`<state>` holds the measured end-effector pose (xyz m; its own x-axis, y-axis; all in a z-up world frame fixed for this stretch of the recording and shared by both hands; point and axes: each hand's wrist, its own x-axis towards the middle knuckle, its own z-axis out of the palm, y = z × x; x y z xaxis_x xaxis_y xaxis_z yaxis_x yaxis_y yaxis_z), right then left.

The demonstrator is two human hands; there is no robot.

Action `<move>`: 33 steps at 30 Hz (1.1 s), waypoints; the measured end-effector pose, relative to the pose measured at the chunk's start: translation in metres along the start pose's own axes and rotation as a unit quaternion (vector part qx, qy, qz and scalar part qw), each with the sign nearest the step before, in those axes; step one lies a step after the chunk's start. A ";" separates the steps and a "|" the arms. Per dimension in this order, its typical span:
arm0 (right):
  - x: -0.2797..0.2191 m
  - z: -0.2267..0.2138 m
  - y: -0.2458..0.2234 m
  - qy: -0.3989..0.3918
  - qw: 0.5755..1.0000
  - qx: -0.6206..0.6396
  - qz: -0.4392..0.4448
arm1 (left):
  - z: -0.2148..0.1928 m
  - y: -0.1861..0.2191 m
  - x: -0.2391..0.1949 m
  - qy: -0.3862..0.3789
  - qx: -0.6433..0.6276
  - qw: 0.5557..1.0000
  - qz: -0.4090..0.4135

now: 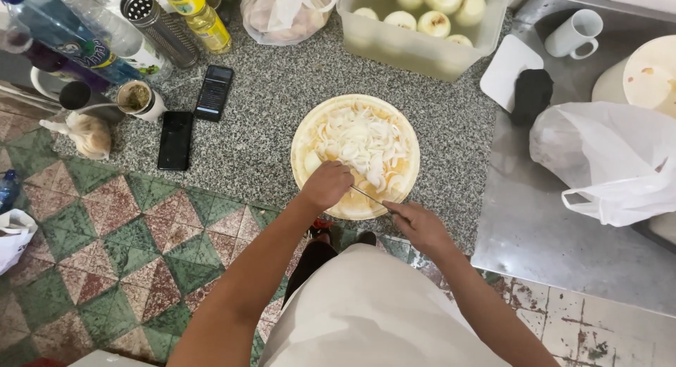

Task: Slicing a peeled onion into thin pieces on a plate using a kitchen knife.

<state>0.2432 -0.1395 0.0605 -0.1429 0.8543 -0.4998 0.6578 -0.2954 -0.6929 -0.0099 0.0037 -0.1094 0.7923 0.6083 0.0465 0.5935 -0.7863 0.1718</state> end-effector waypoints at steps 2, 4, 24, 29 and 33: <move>0.001 0.002 0.002 -0.002 1.000 0.001 0.004 | 0.002 -0.001 -0.001 -0.002 0.001 1.000 0.003; 0.000 0.000 -0.004 -0.002 1.000 0.001 0.007 | 0.003 -0.002 0.000 -0.004 0.004 1.000 0.008; -0.002 0.000 -0.023 -0.028 0.991 0.125 0.023 | 0.004 -0.006 0.002 0.021 -0.017 0.999 0.036; -0.011 -0.004 -0.040 -0.029 0.993 0.112 0.025 | 0.001 -0.006 0.003 0.016 -0.014 0.999 0.040; -0.001 0.005 -0.032 -0.029 0.995 0.094 0.023 | 0.003 -0.006 0.004 0.013 -0.005 0.999 0.049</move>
<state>0.2186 -0.1334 0.0801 -0.1615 0.8141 -0.5578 0.5153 -0.4124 -0.7512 -0.0101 0.0109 -0.1130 0.8430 0.5306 0.0886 0.5112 -0.8415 0.1749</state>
